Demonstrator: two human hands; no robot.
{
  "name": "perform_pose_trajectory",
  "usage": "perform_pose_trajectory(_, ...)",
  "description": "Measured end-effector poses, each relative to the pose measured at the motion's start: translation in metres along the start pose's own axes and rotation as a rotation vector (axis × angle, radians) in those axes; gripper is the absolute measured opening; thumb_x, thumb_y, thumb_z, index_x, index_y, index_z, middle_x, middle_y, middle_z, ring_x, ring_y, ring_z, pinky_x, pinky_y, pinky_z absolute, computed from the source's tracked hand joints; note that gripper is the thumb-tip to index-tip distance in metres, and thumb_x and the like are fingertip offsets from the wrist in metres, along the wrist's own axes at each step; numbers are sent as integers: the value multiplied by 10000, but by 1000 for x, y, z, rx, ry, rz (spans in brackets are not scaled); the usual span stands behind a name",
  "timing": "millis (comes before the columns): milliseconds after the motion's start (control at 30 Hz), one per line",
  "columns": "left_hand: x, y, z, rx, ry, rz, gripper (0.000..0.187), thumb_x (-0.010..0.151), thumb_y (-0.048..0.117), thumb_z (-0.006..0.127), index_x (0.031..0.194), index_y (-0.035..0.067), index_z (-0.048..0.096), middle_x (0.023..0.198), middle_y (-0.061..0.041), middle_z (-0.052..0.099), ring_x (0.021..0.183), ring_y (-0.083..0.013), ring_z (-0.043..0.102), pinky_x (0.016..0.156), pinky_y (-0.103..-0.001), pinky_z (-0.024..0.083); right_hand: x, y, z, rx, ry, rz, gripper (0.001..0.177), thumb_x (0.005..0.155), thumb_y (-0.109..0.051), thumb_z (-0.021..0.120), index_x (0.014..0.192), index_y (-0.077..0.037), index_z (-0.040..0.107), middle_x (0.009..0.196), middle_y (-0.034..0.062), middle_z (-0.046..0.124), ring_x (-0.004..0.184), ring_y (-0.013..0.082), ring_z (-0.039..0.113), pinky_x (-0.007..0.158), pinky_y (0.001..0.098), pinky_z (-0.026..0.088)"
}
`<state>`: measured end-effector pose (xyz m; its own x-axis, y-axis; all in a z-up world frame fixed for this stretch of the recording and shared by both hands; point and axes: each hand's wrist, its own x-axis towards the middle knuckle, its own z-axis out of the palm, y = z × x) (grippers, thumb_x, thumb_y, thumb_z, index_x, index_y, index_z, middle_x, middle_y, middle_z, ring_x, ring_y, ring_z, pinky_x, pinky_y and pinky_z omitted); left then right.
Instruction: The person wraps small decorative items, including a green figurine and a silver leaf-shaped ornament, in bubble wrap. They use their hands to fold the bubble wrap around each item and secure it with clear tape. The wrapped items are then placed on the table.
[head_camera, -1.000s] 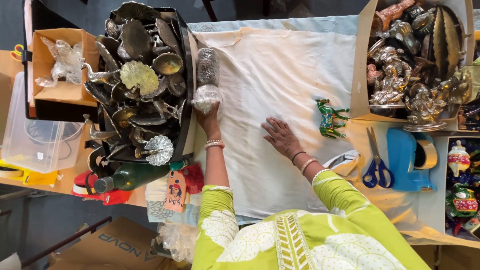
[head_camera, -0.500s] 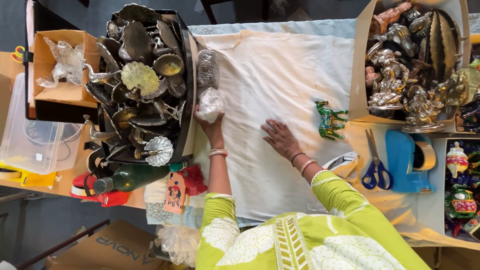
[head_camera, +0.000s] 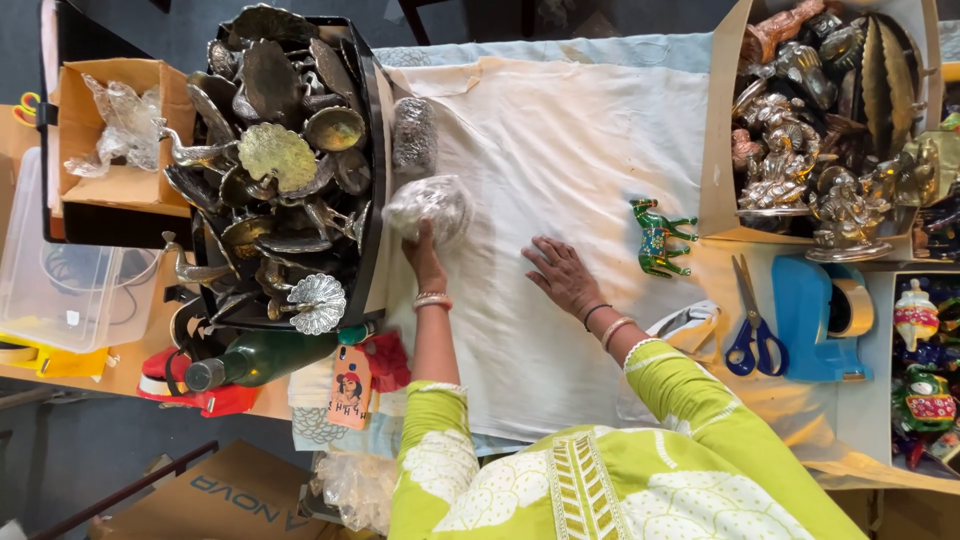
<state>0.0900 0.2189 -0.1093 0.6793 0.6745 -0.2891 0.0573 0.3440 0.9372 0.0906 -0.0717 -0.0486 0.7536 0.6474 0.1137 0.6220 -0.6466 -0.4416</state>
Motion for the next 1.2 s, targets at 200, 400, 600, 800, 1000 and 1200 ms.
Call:
perform_pose_trajectory(200, 6, 13, 20, -80, 57, -10, 1075, 757, 561, 858, 1531, -15, 384, 1531, -147, 490, 1361, -254, 495, 1150, -402, 413, -1, 1, 2, 11, 13, 4, 431, 1016, -350, 575, 1402, -160, 560, 1473, 104, 505, 1383, 289, 444, 1124, 430, 380)
perform_pose_trajectory(400, -12, 0, 19, 52, 84, 134, 1201, 758, 499, 869, 1642, 85, 168, 1655, -150, 287, 1498, -296, 336, 1243, -440, 293, -1, 1, 2, -6, 7, 2, 428, 1013, -346, 582, 1397, -158, 562, 1470, 106, 502, 1378, 289, 441, 1125, 431, 378)
perform_pose_trajectory(600, -27, 19, 30, 46, 156, 208, 1237, 697, 365, 946, 1624, 84, 177, 1643, -164, 289, 1488, -314, 330, 1262, -469, 282, 0, 1, 2, -10, 19, -11, 423, 1009, -341, 588, 1386, -152, 564, 1464, 107, 503, 1373, 287, 444, 1122, 429, 384)
perform_pose_trajectory(800, -25, 22, 39, -195, 180, 138, 1043, 720, 320, 940, 1555, 37, 382, 1566, -158, 472, 1427, -297, 464, 1235, -482, 363, 0, 1, 0, -5, 24, -13, 423, 1008, -334, 593, 1389, -151, 565, 1457, 107, 507, 1372, 288, 449, 1117, 428, 388)
perform_pose_trajectory(1000, -17, 26, 67, -232, 358, 38, 1038, 669, 317, 936, 1509, 93, 369, 1536, -125, 467, 1389, -269, 471, 1195, -467, 384, 0, 1, 2, -7, 5, -4, 425, 1002, -334, 595, 1388, -157, 565, 1459, 104, 505, 1369, 282, 446, 1110, 432, 387)
perform_pose_trajectory(1200, -6, -11, 35, -182, 106, -38, 949, 759, 301, 922, 1536, 14, 458, 1577, -136, 515, 1466, -278, 465, 1266, -432, 295, 0, 2, 1, 14, 2, -7, 427, 1012, -336, 588, 1397, -153, 561, 1460, 106, 502, 1377, 290, 440, 1120, 434, 382)
